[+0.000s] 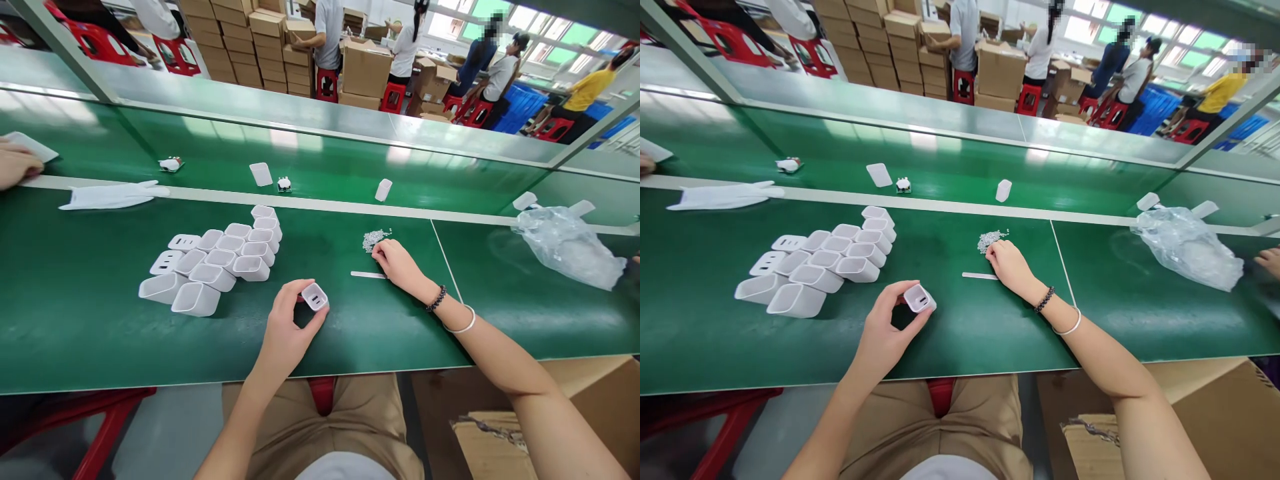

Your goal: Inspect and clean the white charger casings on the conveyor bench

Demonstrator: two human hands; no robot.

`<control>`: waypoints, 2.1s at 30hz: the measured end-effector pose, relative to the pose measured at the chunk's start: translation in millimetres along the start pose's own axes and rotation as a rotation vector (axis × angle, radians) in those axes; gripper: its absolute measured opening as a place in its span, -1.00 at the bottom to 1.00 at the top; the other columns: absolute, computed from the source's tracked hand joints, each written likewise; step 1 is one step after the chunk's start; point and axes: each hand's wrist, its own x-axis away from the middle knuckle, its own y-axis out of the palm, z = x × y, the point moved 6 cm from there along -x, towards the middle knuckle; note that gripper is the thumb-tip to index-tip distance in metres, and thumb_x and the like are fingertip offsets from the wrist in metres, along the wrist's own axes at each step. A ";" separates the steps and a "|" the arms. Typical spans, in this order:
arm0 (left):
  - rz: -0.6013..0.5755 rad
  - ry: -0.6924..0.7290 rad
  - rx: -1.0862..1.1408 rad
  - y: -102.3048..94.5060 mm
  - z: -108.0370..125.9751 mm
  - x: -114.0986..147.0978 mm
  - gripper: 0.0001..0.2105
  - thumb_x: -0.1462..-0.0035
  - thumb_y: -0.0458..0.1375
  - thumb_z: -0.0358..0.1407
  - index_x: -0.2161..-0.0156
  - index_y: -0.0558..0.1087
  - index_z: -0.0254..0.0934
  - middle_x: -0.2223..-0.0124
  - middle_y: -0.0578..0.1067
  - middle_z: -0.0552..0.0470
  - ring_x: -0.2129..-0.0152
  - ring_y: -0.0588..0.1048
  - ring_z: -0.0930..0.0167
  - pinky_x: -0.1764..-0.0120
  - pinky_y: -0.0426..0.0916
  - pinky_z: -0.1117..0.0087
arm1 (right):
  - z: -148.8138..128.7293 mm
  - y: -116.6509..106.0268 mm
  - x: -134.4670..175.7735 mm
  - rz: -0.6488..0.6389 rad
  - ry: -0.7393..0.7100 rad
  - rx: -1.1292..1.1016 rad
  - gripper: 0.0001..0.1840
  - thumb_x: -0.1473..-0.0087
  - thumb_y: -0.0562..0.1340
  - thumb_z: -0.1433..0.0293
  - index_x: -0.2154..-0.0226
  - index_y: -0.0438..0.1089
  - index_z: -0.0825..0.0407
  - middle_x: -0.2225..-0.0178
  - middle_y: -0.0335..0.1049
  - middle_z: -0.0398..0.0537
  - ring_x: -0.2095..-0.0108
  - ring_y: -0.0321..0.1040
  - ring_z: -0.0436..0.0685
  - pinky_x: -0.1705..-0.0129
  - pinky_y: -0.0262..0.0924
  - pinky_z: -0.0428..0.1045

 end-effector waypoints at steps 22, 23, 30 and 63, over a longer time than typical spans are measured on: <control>-0.063 -0.308 0.797 24.9 1.3 20.7 -0.64 -0.04 0.38 -0.29 0.12 0.32 -0.22 0.19 0.51 0.07 0.26 0.53 0.49 0.19 0.43 0.52 | -96.0 21.6 53.9 -0.119 -0.132 -0.530 -0.86 -0.31 0.19 0.29 0.29 0.41 -0.05 0.31 0.44 -0.07 0.30 0.36 0.10 0.21 0.31 0.02; -0.067 -0.309 0.806 25.5 1.3 21.1 -0.64 -0.05 0.38 -0.30 0.12 0.32 -0.22 0.19 0.51 0.07 0.25 0.53 0.49 0.18 0.43 0.52 | -95.9 20.6 53.9 -0.114 -0.156 -0.508 -0.86 -0.32 0.18 0.31 0.28 0.41 -0.04 0.30 0.45 -0.07 0.30 0.37 0.09 0.21 0.32 0.02; -0.121 -0.346 0.836 26.2 -1.6 20.7 -0.63 -0.08 0.38 -0.27 0.10 0.31 -0.22 0.19 0.55 0.03 0.23 0.54 0.46 0.18 0.43 0.50 | -101.2 15.9 56.4 -0.064 -0.325 -0.463 -0.91 -0.32 0.19 0.41 0.25 0.41 0.02 0.30 0.48 -0.06 0.30 0.39 0.03 0.23 0.35 -0.05; -0.077 -0.289 0.778 25.3 -6.4 25.5 -0.65 -0.08 0.37 -0.25 0.11 0.33 -0.21 0.07 0.40 -0.01 0.17 0.51 0.41 0.11 0.43 0.41 | -91.5 38.9 53.7 -0.359 0.178 -1.123 -0.78 -0.22 0.33 0.24 0.22 0.42 0.06 0.43 0.41 -0.15 0.45 0.38 -0.04 0.35 0.33 -0.11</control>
